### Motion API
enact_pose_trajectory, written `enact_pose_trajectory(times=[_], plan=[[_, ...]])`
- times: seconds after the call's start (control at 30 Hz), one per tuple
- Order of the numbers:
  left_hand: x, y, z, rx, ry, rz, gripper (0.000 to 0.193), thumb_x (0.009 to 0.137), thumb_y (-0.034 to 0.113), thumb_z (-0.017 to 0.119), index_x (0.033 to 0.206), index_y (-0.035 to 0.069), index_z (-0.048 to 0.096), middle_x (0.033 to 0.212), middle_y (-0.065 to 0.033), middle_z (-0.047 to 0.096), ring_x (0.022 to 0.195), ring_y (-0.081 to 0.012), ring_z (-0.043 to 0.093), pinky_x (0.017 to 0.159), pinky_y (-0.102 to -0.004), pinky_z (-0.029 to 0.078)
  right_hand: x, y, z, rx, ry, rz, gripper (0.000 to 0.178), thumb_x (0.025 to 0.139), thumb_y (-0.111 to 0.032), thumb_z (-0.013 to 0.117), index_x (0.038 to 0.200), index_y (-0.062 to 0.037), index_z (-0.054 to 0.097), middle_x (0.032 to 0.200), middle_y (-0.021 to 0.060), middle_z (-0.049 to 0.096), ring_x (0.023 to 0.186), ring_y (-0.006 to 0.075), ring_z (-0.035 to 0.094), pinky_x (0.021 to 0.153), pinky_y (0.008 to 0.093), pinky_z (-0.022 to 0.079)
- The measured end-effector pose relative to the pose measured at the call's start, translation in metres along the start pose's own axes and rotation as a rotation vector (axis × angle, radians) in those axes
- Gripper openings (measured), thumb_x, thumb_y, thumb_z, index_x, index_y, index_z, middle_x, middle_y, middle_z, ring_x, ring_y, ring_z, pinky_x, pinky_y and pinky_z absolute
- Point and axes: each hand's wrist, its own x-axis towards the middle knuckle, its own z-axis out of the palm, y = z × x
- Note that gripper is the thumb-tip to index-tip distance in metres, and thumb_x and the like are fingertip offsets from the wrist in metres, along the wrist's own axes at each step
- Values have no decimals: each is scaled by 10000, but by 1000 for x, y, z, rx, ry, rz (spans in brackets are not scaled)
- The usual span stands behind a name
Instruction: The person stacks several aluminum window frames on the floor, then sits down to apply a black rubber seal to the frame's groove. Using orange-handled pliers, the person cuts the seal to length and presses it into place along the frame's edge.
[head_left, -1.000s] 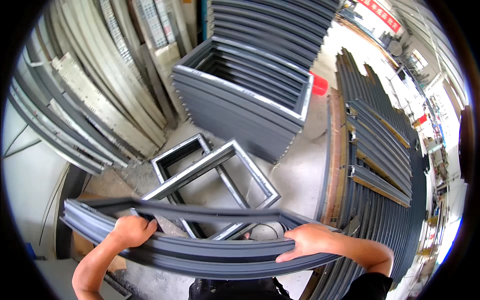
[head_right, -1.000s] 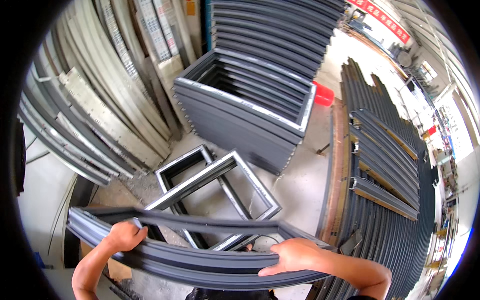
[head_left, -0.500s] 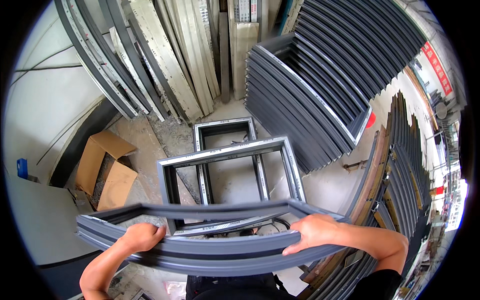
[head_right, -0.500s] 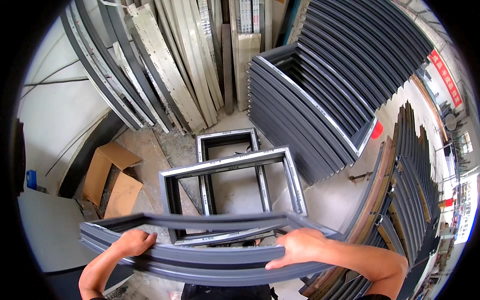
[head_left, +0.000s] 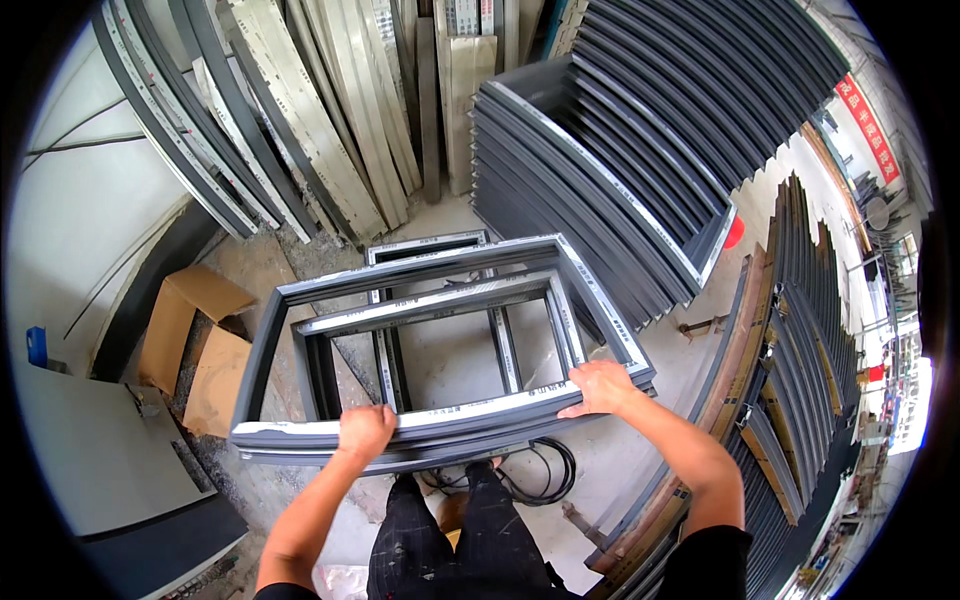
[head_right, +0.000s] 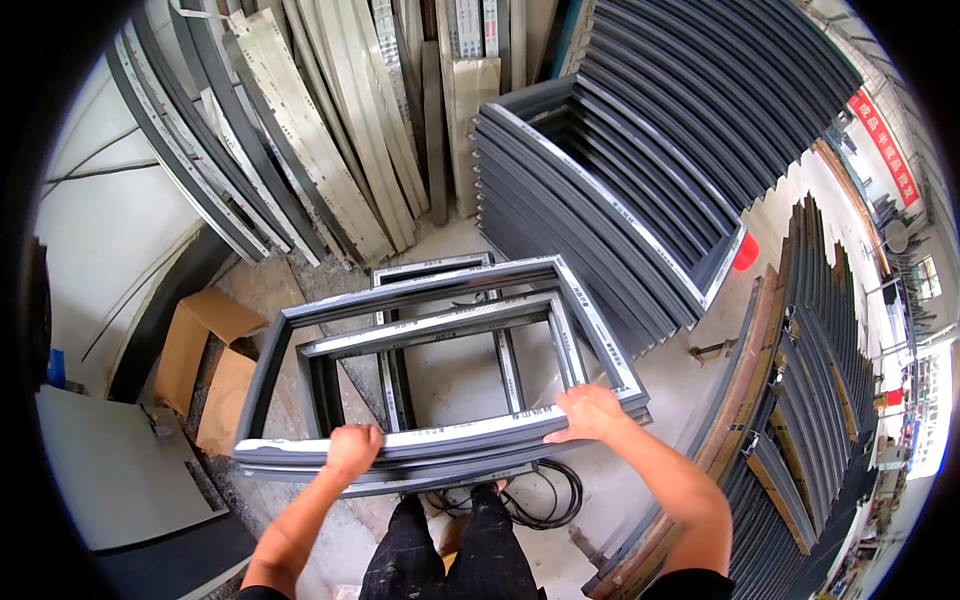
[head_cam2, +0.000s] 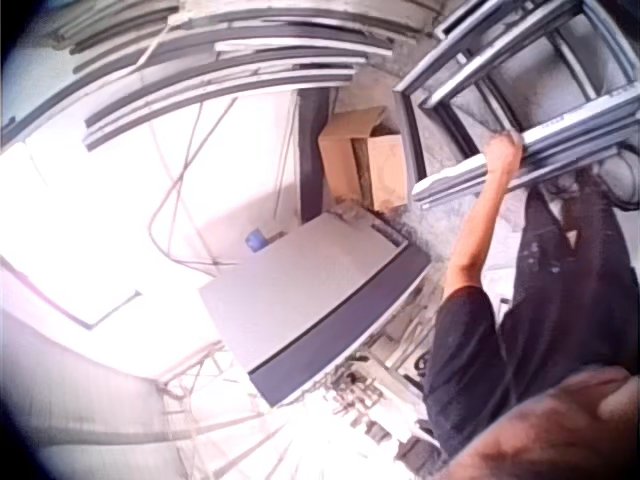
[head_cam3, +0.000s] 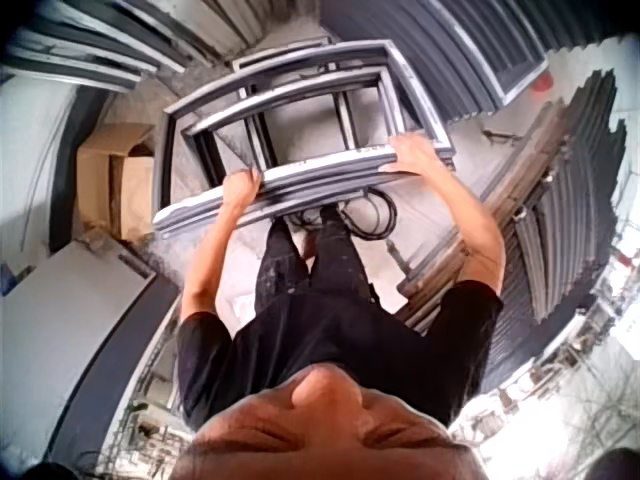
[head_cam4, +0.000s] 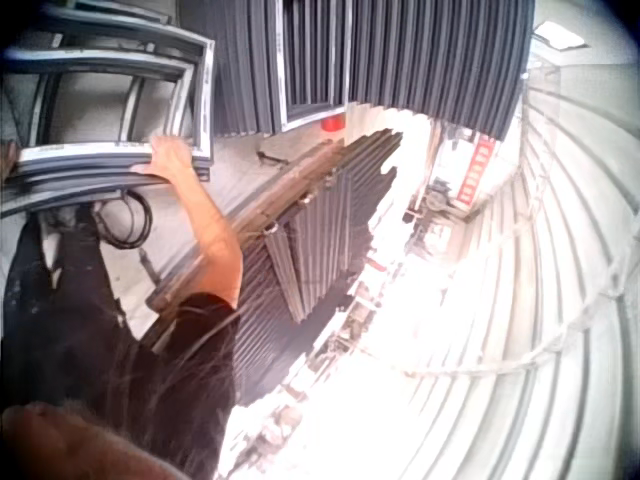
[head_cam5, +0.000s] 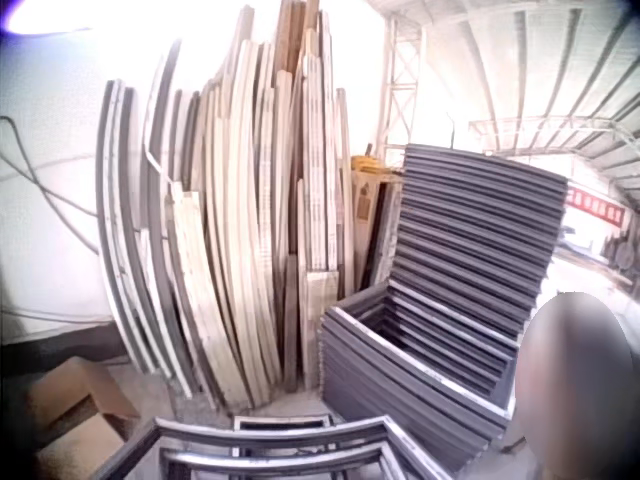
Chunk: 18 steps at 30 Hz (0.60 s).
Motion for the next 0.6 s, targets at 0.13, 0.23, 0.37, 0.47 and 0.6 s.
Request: enact_pose_trajectory(times=[0.13, 0.23, 0.37, 0.47, 0.6], plan=[[-17, 20, 70, 5, -205, -76, 446, 932, 356, 421, 772, 55, 708, 783, -170, 694, 746, -353, 674, 726, -481, 520, -18, 10, 79, 56, -175, 30, 720, 654, -760, 643, 872, -74, 614, 830, 129, 658, 842, 322, 653, 789, 442, 511], [-26, 34, 82, -48, -283, -150, 451, 938, 363, 413, 803, 51, 709, 833, -165, 701, 813, -340, 674, 770, -471, 508, -29, 7, 119, 97, -165, 56, 701, 645, -720, 690, 885, -67, 604, 878, 139, 646, 881, 330, 632, 812, 439, 498], [-31, 39, 121, -14, -298, -203, 426, 925, 356, 426, 797, 65, 709, 844, -145, 705, 827, -322, 675, 779, -464, 494, -32, 8, 151, 109, -167, 111, 673, 621, -660, 752, 909, -68, 613, 926, 121, 640, 964, 305, 605, 884, 431, 469], [-36, 49, 138, 4, -290, -229, 411, 919, 364, 440, 818, 76, 716, 852, -130, 708, 833, -319, 673, 789, -454, 492, -35, 11, 170, 105, -212, 155, 649, 614, -607, 788, 954, -78, 625, 976, 101, 637, 1025, 282, 581, 935, 424, 443], [-56, 55, 162, -87, -318, -261, 345, 914, 361, 499, 880, 69, 679, 901, -136, 685, 894, -328, 651, 802, -463, 495, -35, 3, 194, 107, -312, 216, 641, 613, -530, 823, 1028, -81, 631, 1098, 106, 602, 1100, 282, 545, 975, 416, 426]])
